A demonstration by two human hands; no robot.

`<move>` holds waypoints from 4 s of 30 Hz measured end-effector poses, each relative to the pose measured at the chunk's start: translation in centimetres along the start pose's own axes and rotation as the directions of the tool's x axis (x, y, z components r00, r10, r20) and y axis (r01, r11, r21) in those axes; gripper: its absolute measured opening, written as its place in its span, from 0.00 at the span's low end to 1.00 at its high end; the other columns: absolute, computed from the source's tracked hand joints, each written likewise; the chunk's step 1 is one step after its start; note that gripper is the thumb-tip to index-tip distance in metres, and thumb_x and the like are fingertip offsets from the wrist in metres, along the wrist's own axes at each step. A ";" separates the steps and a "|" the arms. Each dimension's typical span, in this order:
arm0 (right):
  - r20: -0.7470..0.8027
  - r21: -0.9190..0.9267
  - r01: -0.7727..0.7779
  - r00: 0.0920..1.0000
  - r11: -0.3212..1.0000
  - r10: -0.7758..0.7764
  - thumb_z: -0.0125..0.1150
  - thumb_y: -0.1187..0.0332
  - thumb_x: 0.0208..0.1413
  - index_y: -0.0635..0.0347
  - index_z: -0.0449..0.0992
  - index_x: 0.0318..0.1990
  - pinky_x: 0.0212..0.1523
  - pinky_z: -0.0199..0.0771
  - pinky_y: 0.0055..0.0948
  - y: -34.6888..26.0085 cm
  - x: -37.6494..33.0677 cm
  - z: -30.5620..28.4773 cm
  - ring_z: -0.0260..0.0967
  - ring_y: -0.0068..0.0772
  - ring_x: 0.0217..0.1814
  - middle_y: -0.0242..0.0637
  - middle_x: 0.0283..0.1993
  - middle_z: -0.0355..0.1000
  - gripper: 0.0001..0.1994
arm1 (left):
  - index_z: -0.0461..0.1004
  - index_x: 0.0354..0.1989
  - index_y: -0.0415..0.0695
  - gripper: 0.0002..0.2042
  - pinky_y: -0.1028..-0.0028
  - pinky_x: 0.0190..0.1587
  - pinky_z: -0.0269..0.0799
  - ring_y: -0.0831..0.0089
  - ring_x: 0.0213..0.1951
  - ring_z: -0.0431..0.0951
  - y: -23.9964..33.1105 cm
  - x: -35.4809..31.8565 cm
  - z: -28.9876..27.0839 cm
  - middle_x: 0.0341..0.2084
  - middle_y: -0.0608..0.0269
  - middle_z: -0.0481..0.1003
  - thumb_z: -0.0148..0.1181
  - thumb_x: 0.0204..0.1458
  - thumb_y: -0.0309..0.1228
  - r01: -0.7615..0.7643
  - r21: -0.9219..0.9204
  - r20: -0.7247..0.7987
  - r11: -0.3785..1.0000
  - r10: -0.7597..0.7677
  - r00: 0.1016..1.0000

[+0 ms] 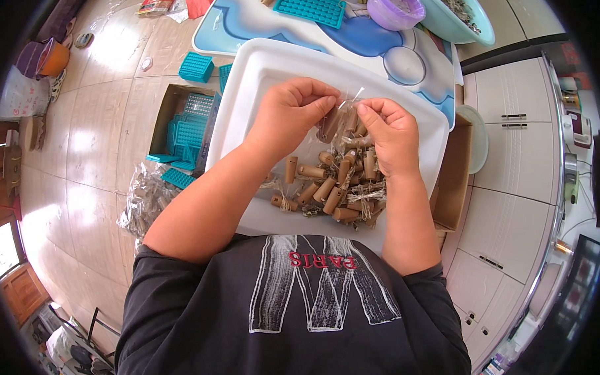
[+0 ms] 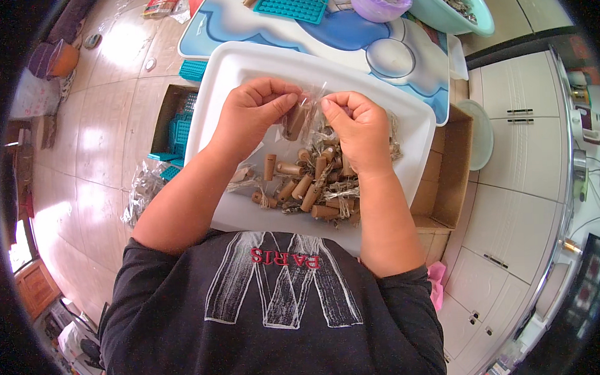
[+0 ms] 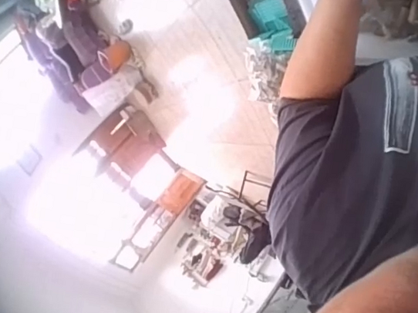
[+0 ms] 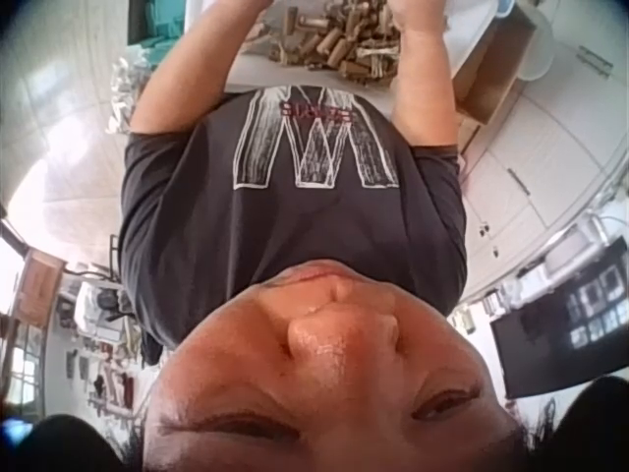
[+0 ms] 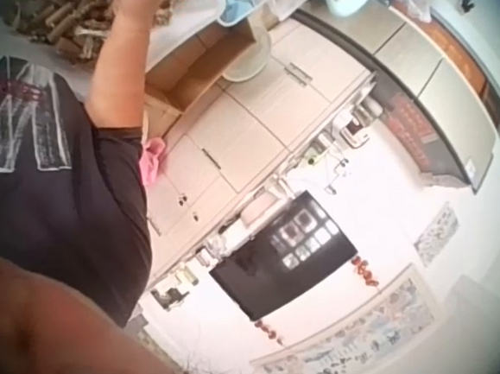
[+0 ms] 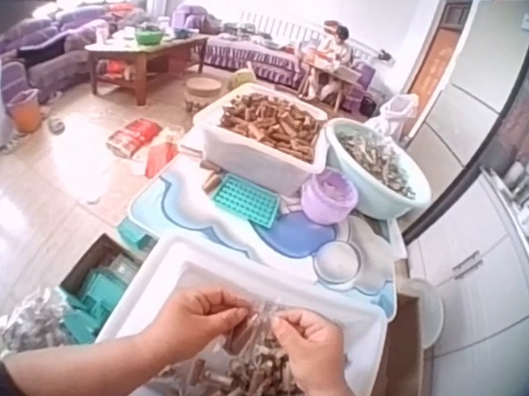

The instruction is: The person places small cylindrical components and clear plastic components into plastic zip-lock bags by hand.

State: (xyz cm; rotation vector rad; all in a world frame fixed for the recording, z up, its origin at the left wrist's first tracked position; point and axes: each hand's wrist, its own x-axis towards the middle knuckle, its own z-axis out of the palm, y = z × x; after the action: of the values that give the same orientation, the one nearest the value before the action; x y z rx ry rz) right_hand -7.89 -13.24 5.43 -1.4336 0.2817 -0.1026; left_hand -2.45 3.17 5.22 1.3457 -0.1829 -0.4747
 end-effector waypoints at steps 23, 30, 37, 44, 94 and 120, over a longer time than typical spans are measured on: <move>0.002 0.128 -0.103 0.995 0.986 0.103 0.59 0.75 0.49 0.66 0.72 0.34 0.28 0.61 0.12 -0.4 0.1 0.1 0.60 0.12 0.26 0.26 0.27 0.68 0.05 | 0.73 0.35 0.35 0.06 0.82 0.29 0.68 0.82 0.26 0.71 0.2 0.4 -0.6 0.26 0.64 0.74 0.55 0.50 0.25 -0.021 0.004 0.022 1.000 0.021 1.000; -0.024 0.127 -0.050 0.998 0.991 0.054 0.58 0.76 0.49 0.66 0.71 0.33 0.29 0.60 0.12 0.0 0.0 0.1 0.59 0.12 0.26 0.25 0.27 0.67 0.05 | 0.72 0.36 0.35 0.07 0.80 0.33 0.71 0.80 0.29 0.73 0.1 0.5 -0.5 0.28 0.63 0.74 0.54 0.51 0.25 0.036 -0.045 0.058 0.998 -0.033 0.998; -0.061 0.172 -0.074 0.994 0.982 0.085 0.58 0.75 0.49 0.63 0.71 0.32 0.21 0.53 0.11 0.1 0.0 0.5 0.54 0.10 0.20 0.22 0.24 0.64 0.04 | 0.72 0.35 0.38 0.05 0.76 0.37 0.73 0.77 0.34 0.75 0.4 0.4 -0.5 0.32 0.62 0.75 0.51 0.52 0.23 0.088 -0.087 0.033 0.992 -0.086 0.996; -0.025 0.235 -0.224 0.971 0.946 0.236 0.58 0.64 0.52 0.62 0.71 0.30 0.15 0.43 0.12 -0.6 0.4 0.1 0.48 0.10 0.16 0.22 0.17 0.59 0.10 | 0.73 0.33 0.36 0.07 0.76 0.37 0.73 0.76 0.33 0.74 0.5 0.2 -1.0 0.30 0.62 0.75 0.48 0.51 0.23 0.073 -0.086 0.091 0.994 -0.065 0.994; -0.213 0.093 0.087 0.975 0.992 -0.065 0.51 0.66 0.57 0.67 0.71 0.42 0.17 0.47 0.11 -1.2 1.4 -1.5 0.50 0.11 0.17 0.26 0.20 0.62 0.12 | 0.75 0.30 0.40 0.07 0.75 0.37 0.69 0.67 0.31 0.74 0.3 0.3 -3.6 0.32 0.58 0.75 0.53 0.41 0.23 -0.231 0.917 0.099 0.324 0.377 0.921; 0.064 0.106 -0.054 0.997 0.993 0.047 0.54 0.55 0.55 0.65 0.74 0.32 0.17 0.46 0.13 -1.3 0.3 -1.8 0.48 0.12 0.17 0.24 0.18 0.57 0.18 | 0.70 0.33 0.40 0.07 0.80 0.28 0.68 0.81 0.26 0.72 1.5 0.5 -3.6 0.25 0.69 0.72 0.58 0.49 0.29 0.041 0.315 0.547 0.948 -0.217 0.808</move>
State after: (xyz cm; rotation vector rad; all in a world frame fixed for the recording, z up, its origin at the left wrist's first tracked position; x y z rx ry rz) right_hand -7.93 -15.26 6.51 -1.3197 0.2576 -0.0318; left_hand -0.20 6.38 5.74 1.4719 -0.6904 -1.0062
